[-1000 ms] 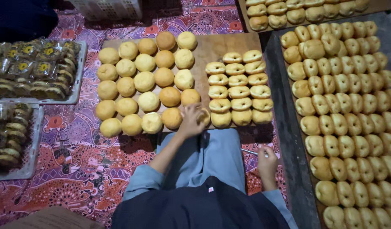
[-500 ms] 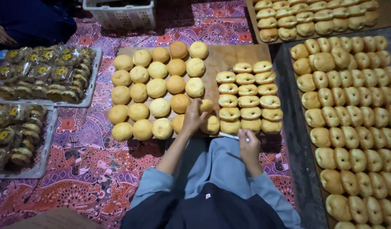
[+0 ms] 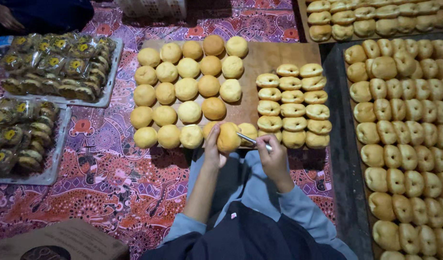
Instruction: The person sits on the floor and uses a small knife to cut round buns in half, placing the cut buns on a wooden board. The person handles the buns one at a time, slicing them and arranging them in rows.
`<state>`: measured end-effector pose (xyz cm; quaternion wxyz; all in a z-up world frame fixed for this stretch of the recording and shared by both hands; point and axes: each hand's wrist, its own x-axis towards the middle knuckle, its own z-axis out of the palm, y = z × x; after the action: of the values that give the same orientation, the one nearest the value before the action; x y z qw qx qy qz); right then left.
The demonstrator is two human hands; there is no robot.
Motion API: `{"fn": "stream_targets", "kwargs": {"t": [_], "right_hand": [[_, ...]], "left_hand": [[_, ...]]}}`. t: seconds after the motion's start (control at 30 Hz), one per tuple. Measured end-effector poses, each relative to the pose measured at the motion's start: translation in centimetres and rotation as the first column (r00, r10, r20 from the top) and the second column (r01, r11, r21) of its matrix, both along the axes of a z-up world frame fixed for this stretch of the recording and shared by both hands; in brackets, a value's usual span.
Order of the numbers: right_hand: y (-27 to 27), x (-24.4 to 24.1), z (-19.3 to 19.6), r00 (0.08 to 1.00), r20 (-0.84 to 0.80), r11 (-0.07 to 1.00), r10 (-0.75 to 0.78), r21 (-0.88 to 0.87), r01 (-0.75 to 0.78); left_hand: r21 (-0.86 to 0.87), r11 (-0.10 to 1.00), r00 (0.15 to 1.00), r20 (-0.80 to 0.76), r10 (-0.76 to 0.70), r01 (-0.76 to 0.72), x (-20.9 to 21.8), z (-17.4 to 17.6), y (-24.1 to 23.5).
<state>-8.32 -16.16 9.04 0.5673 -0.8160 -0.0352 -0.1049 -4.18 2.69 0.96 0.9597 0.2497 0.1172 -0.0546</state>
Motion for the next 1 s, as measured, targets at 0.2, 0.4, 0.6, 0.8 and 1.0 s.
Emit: {"fn": "stream_targets", "kwargs": {"t": [0.2,0.4,0.6,0.8,1.0], "right_hand": [[0.7,-1.3,-0.4,0.984,0.172,0.960,-0.044,-0.266,0.089],[-0.2,-0.5,-0.8,0.976,0.216,0.960,-0.006,-0.271,0.066],[-1.3,-0.8,-0.4,0.994,0.097,0.973,-0.045,-0.223,0.066],[-2.3,0.1,-3.8,0.832,0.555,0.899,0.017,-0.373,0.230],[-0.6,-0.3,-9.4,0.966,0.228,0.970,-0.122,-0.180,0.165]], "left_hand": [[0.436,0.897,0.986,0.099,-0.135,0.079,-1.2,1.7,-1.0],[0.560,0.796,0.963,-0.019,-0.267,0.232,-1.5,2.4,-3.1],[0.438,0.816,0.924,-0.118,-0.363,0.377,-1.7,1.8,-4.2],[0.342,0.919,0.975,-0.166,-0.144,0.194,-3.6,0.1,-6.5],[0.330,0.921,0.960,-0.248,-0.129,0.209,-4.2,-2.3,-5.4]]}}
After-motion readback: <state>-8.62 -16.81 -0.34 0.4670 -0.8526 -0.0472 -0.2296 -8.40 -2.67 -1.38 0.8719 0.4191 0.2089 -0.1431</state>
